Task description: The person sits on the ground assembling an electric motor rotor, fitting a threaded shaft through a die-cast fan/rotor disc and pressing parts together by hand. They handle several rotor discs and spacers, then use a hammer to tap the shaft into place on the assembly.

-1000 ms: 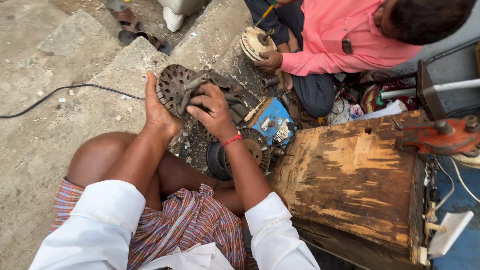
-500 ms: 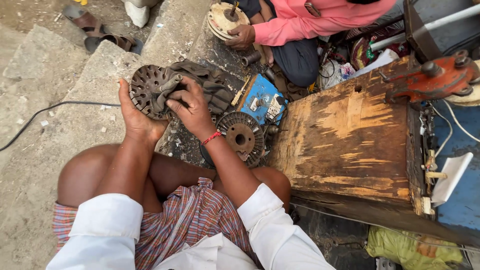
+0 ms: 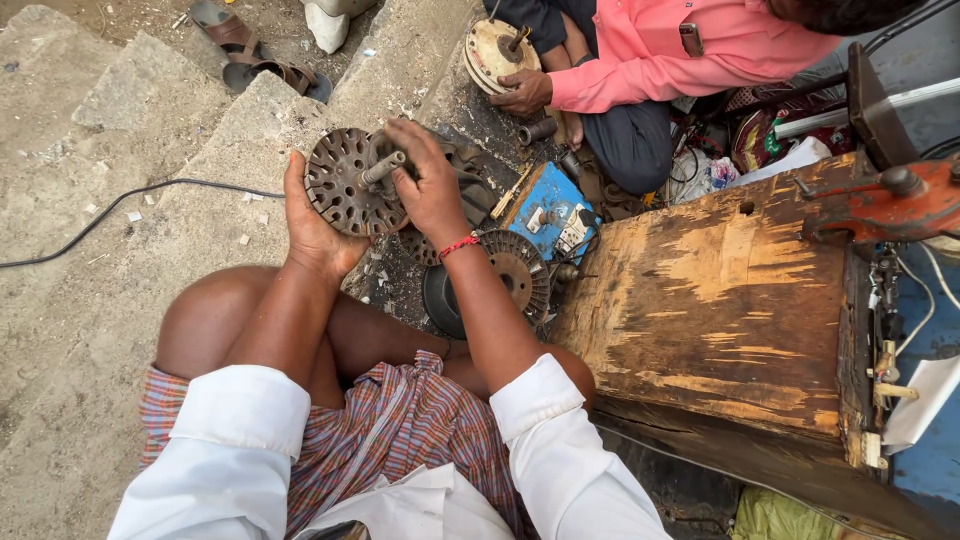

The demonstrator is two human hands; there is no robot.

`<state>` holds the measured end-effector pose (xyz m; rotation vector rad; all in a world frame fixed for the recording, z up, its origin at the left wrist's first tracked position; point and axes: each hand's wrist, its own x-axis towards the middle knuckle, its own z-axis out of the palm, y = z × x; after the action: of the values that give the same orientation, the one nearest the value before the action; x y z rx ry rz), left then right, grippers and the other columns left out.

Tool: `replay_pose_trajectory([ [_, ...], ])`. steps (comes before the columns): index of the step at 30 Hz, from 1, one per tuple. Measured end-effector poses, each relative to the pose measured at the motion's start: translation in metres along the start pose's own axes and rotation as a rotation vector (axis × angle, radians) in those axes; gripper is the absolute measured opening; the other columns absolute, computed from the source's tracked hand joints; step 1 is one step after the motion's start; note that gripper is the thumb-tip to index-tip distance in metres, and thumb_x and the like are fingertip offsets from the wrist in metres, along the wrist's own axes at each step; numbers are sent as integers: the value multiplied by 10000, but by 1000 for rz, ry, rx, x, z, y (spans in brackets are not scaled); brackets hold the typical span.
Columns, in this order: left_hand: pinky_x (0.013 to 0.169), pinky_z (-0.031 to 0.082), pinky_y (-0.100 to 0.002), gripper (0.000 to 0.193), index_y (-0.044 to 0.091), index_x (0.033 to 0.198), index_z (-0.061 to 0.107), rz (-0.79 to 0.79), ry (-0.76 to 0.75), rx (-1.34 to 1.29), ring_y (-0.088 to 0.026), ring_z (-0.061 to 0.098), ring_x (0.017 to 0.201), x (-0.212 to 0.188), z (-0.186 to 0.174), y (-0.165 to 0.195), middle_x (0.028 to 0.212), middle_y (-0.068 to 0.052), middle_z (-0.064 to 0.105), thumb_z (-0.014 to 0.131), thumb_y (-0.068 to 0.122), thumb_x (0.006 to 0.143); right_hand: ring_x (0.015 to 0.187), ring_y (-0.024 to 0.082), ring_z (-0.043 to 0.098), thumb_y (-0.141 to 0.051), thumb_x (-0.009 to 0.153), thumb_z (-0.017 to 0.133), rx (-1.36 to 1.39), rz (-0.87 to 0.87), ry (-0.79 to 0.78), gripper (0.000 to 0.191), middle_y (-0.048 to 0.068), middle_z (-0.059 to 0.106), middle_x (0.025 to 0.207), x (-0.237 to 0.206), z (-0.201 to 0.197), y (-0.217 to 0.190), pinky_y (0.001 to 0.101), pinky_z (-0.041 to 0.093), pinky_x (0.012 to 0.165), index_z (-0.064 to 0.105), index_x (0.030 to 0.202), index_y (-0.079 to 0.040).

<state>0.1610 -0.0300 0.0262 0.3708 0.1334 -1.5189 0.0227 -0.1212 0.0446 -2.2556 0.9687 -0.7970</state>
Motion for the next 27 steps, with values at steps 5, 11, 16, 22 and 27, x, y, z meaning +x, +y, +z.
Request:
replay_pose_trajectory([
  [5, 1132, 475, -510, 778, 81, 1374, 619, 97, -59, -8, -283, 639, 1220, 0, -4, -4, 1290, -120, 683, 462, 704, 935, 1314, 339, 571, -102, 965, 672, -220, -105, 33, 284, 120, 598, 1429, -20, -1, -25, 427, 461, 1128, 689, 1247, -67],
  [11, 1066, 529, -460, 700, 80, 1324, 627, 187, 30, -6, -271, 669, 1162, 7, -17, -8, 1250, -107, 692, 534, 661, 945, 1154, 270, 621, -139, 940, 714, -283, -149, 135, 167, 52, 699, 1181, -56, 12, -53, 419, 453, 1024, 739, 1089, -68],
  [16, 1030, 563, -450, 699, 70, 1305, 633, 171, 27, -19, -292, 688, 1106, 8, -21, -5, 1240, -129, 693, 529, 656, 938, 1118, 265, 616, -133, 949, 711, -189, -153, 183, 151, 54, 689, 1149, -65, 28, -85, 409, 442, 1020, 716, 1083, -64],
  [22, 1060, 530, -464, 717, 61, 1313, 622, 151, 8, -3, -291, 669, 1142, 8, -24, -8, 1245, -133, 688, 523, 670, 947, 1046, 265, 625, -170, 905, 728, -361, -200, 168, 147, 57, 688, 1075, -56, 20, -85, 438, 399, 996, 710, 1006, -65],
  [27, 1130, 468, -473, 738, 77, 1342, 630, 95, -14, 15, -280, 635, 1204, 14, -20, -17, 1279, -108, 692, 517, 682, 935, 986, 296, 632, -174, 880, 722, -448, -101, 195, 142, 89, 684, 1036, -52, 11, -39, 449, 466, 919, 683, 964, -66],
])
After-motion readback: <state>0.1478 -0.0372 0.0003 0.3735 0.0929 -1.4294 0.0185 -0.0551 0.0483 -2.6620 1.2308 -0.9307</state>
